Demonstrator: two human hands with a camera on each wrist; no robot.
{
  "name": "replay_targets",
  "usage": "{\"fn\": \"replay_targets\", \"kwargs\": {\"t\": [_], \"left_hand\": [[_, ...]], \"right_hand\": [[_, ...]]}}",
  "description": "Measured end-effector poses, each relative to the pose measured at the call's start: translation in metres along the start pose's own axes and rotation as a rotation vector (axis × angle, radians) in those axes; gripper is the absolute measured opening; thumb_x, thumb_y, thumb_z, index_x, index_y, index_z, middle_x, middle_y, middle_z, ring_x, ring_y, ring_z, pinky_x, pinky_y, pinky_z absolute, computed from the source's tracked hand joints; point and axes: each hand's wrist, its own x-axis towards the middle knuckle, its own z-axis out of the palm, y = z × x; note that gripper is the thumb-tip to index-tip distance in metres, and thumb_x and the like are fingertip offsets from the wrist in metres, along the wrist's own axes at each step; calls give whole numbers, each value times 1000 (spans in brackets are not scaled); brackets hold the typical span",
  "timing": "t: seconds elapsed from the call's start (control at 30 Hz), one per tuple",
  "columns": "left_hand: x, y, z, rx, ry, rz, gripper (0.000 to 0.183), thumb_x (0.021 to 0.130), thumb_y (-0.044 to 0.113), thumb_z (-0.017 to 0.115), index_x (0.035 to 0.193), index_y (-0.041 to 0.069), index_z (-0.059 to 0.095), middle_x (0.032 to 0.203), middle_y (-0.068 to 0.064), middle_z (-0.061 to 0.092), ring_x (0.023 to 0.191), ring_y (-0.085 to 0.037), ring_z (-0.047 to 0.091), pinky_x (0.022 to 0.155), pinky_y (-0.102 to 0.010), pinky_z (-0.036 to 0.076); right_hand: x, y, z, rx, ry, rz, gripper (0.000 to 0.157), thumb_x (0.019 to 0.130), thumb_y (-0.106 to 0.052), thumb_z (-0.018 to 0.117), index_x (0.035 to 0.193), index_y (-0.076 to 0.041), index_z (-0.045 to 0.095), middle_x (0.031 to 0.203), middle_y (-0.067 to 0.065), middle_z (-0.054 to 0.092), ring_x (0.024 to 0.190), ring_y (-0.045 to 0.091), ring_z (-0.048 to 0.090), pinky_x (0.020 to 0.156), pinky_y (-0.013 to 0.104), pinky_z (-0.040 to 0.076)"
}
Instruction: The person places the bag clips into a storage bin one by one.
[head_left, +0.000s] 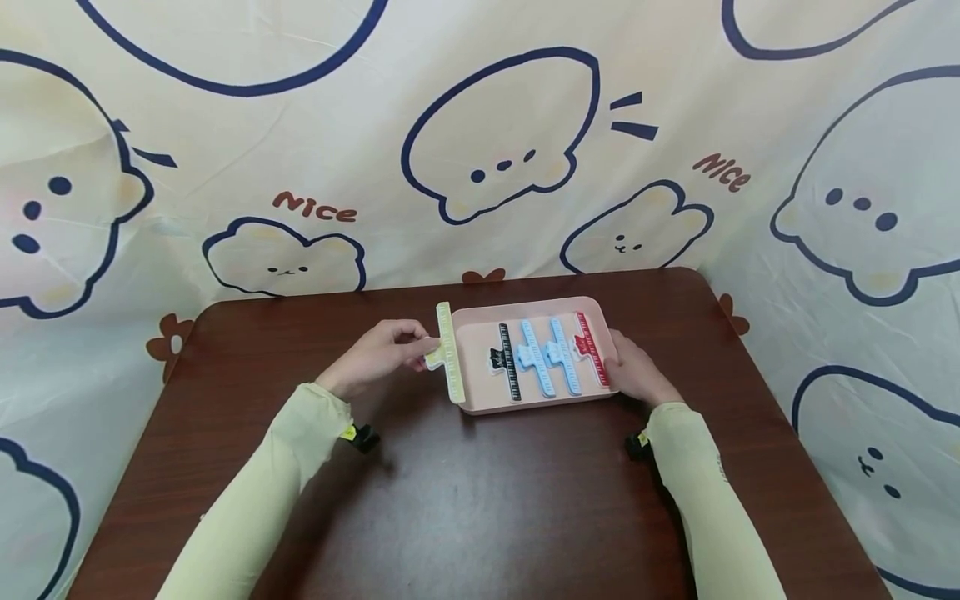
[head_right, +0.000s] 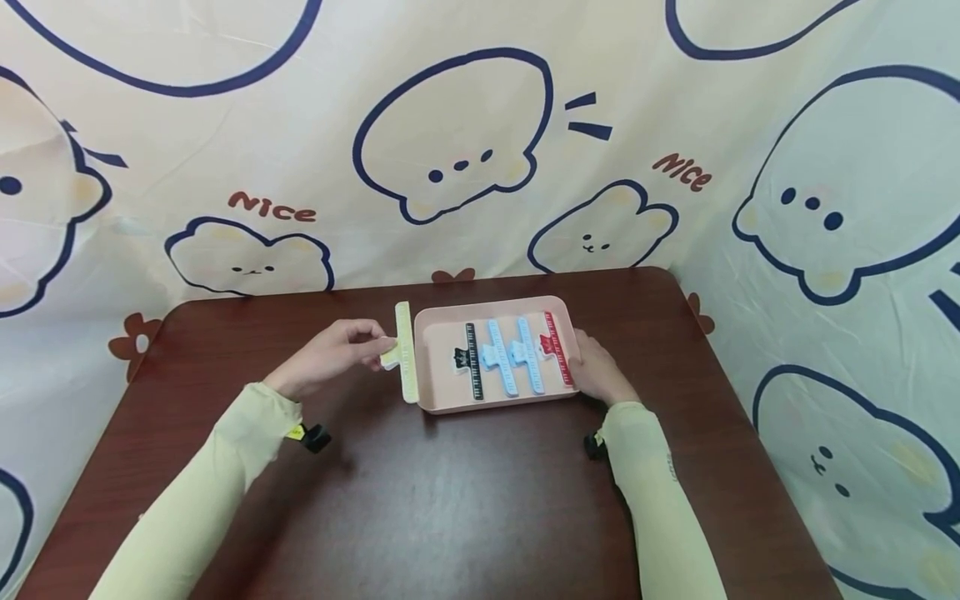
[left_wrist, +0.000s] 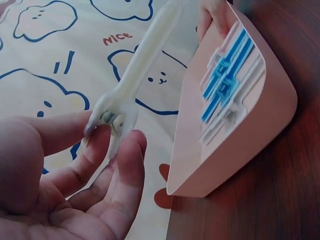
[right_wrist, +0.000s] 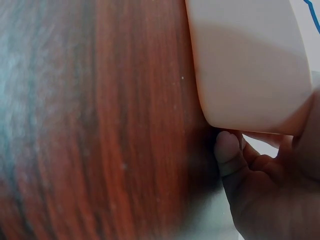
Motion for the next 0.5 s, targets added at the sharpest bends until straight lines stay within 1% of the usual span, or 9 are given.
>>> {"fn": "replay_targets", "kwargs": {"t": [0.1, 0.2, 0.33, 0.5], "left_hand": [[2, 0, 2, 7, 12, -4, 28, 101, 36, 68, 103, 8, 72, 96, -10, 71, 96, -40, 65, 94, -50, 54], [4, 0, 5, -4, 21, 2, 29, 101, 36, 68, 103, 8, 72, 95, -10, 70, 93, -35, 66, 93, -50, 54], [8, 0, 10, -24, 28, 9, 28, 102, 36, 67, 102, 8, 71, 94, -11, 70, 88, -30, 67, 93, -52, 55], [14, 4, 16, -47, 18, -1, 23, 102, 29, 67, 101, 7, 72, 95, -11, 70, 85, -28, 67, 95, -57, 56]], "right_hand": [[1, 0, 0, -3, 1, -6, 64, 105, -19, 50, 161, -9, 24, 152, 22, 45, 130, 40, 47, 121, 66, 29], [1, -1, 0, -8, 0, -5, 63, 105, -19, 50, 161, -8, 24, 152, 22, 45, 130, 40, 47, 121, 65, 29], [1, -1, 1, -3, -2, 3, 63, 105, -20, 50, 161, -8, 24, 152, 22, 45, 130, 40, 47, 121, 65, 30], [1, 0, 0, -6, -1, -2, 64, 104, -19, 50, 161, -9, 23, 152, 22, 44, 130, 41, 46, 120, 66, 30]]}}
